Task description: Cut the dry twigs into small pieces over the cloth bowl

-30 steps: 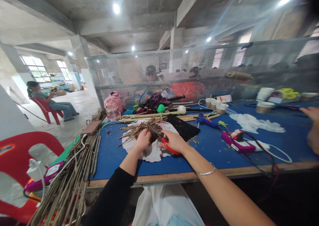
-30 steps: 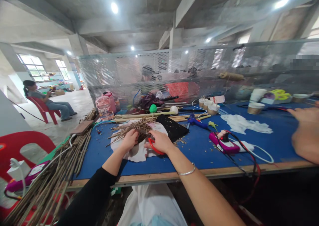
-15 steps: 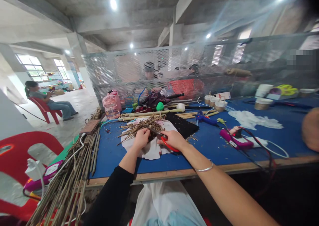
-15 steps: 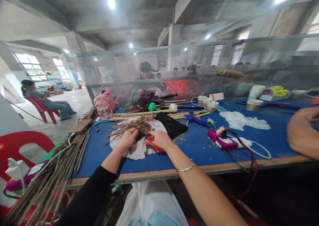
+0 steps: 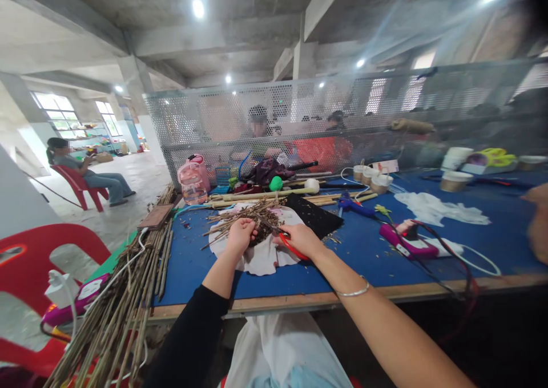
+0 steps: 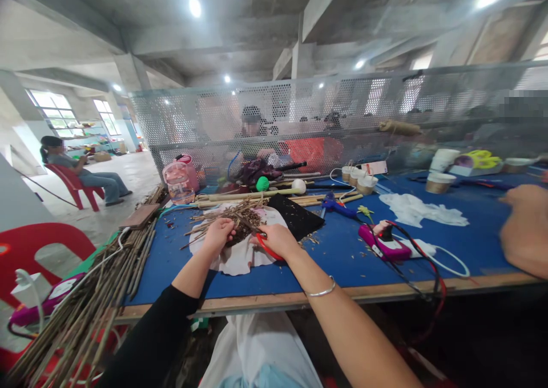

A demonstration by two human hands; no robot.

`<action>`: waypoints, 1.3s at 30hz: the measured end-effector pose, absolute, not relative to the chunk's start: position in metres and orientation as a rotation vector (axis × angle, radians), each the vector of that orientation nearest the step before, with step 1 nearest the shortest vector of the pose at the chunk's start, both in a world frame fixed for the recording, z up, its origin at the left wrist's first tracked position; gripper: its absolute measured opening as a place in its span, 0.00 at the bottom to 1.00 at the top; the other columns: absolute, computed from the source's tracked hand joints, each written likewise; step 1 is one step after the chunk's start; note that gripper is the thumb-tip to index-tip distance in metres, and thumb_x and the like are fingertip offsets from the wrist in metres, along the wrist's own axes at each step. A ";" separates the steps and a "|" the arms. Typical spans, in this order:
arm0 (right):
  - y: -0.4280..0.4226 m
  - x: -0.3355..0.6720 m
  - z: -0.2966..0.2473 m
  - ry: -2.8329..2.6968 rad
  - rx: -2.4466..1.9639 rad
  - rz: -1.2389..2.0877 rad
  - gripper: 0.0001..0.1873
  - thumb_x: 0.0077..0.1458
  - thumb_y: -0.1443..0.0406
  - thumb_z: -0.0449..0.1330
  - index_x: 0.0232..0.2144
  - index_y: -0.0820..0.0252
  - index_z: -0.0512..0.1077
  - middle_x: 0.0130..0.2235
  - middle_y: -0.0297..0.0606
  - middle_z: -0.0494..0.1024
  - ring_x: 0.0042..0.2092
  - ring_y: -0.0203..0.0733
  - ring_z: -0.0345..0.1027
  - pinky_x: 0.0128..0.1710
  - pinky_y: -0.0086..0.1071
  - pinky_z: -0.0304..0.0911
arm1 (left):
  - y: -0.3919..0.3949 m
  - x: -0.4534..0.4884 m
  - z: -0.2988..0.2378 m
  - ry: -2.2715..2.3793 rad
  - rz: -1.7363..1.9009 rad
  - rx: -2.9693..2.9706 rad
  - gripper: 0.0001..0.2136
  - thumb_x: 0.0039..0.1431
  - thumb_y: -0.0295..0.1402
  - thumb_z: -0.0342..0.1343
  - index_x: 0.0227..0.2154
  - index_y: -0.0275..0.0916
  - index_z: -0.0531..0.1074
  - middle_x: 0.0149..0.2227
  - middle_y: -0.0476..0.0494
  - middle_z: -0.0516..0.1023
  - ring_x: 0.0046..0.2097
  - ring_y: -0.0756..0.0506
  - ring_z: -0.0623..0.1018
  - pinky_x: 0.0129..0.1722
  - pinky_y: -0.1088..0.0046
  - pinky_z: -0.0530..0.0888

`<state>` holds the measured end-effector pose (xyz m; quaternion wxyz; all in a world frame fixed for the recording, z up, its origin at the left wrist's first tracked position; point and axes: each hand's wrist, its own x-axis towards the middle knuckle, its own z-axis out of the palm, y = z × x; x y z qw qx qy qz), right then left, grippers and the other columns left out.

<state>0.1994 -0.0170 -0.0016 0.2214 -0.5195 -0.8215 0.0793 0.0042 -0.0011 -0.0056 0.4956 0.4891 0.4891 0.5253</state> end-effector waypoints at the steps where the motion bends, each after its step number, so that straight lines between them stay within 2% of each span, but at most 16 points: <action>1: -0.018 0.199 -0.001 -2.265 -1.450 0.214 0.24 0.48 0.44 0.54 0.37 0.52 0.75 0.30 0.40 0.77 0.35 0.47 0.71 0.33 0.37 0.63 | -0.001 0.004 -0.005 1.173 1.277 1.163 0.07 0.51 0.32 0.56 0.29 0.34 0.65 0.21 0.50 0.69 0.21 0.56 0.68 0.18 0.83 0.63; 8: -0.023 0.195 0.002 -2.228 -1.464 0.130 0.34 0.45 0.44 0.57 0.50 0.56 0.65 0.41 0.43 0.76 0.41 0.48 0.69 0.37 0.38 0.62 | -0.003 0.002 0.003 1.002 1.280 0.917 0.09 0.51 0.35 0.57 0.27 0.33 0.67 0.23 0.50 0.70 0.18 0.60 0.63 0.17 0.87 0.60; 13: -0.022 0.193 0.000 -2.285 -1.364 0.130 0.32 0.44 0.47 0.60 0.49 0.55 0.65 0.46 0.42 0.73 0.45 0.47 0.68 0.41 0.37 0.61 | -0.005 0.003 0.005 0.906 1.282 0.831 0.06 0.52 0.33 0.56 0.28 0.34 0.67 0.21 0.51 0.67 0.19 0.59 0.64 0.18 0.87 0.62; 16: -0.022 0.193 0.000 -2.286 -1.353 0.126 0.32 0.43 0.46 0.60 0.48 0.54 0.66 0.46 0.40 0.74 0.45 0.47 0.68 0.41 0.37 0.62 | -0.006 0.006 0.005 0.769 1.214 0.795 0.04 0.52 0.28 0.52 0.31 0.34 0.67 0.20 0.52 0.64 0.19 0.58 0.63 0.17 0.86 0.61; 22: -0.022 0.193 0.000 -2.252 -1.418 0.114 0.32 0.42 0.44 0.59 0.47 0.52 0.68 0.42 0.40 0.76 0.43 0.49 0.69 0.39 0.37 0.62 | -0.006 0.010 0.002 0.686 1.120 0.736 0.03 0.48 0.23 0.50 0.27 0.35 0.63 0.19 0.53 0.62 0.18 0.57 0.60 0.15 0.85 0.57; 25: -0.021 0.194 0.000 -2.215 -1.428 0.116 0.32 0.43 0.44 0.59 0.47 0.52 0.67 0.41 0.40 0.76 0.43 0.48 0.69 0.39 0.37 0.62 | -0.008 0.010 0.005 0.690 1.203 0.772 0.07 0.49 0.21 0.51 0.31 0.35 0.63 0.22 0.52 0.65 0.19 0.58 0.62 0.16 0.86 0.58; 29: -0.019 0.196 -0.001 -2.162 -1.396 0.124 0.33 0.45 0.46 0.59 0.49 0.56 0.65 0.45 0.42 0.74 0.45 0.48 0.68 0.41 0.37 0.62 | -0.010 0.009 0.010 0.716 1.292 0.780 0.08 0.52 0.22 0.53 0.35 0.36 0.63 0.32 0.45 0.73 0.24 0.58 0.69 0.20 0.86 0.65; 34: -0.019 0.194 -0.002 -2.243 -1.247 0.098 0.34 0.42 0.48 0.62 0.49 0.61 0.65 0.48 0.45 0.71 0.48 0.50 0.65 0.46 0.40 0.60 | -0.008 0.010 0.007 0.788 1.270 0.787 0.04 0.53 0.23 0.54 0.27 0.34 0.64 0.26 0.48 0.71 0.27 0.57 0.73 0.26 0.86 0.70; 39: -0.020 0.193 -0.002 -2.201 -1.302 0.127 0.32 0.44 0.47 0.60 0.49 0.57 0.66 0.47 0.43 0.73 0.47 0.49 0.67 0.43 0.39 0.62 | -0.007 0.012 0.005 0.868 1.244 0.821 0.04 0.51 0.24 0.58 0.27 0.33 0.67 0.26 0.47 0.73 0.27 0.56 0.74 0.25 0.87 0.70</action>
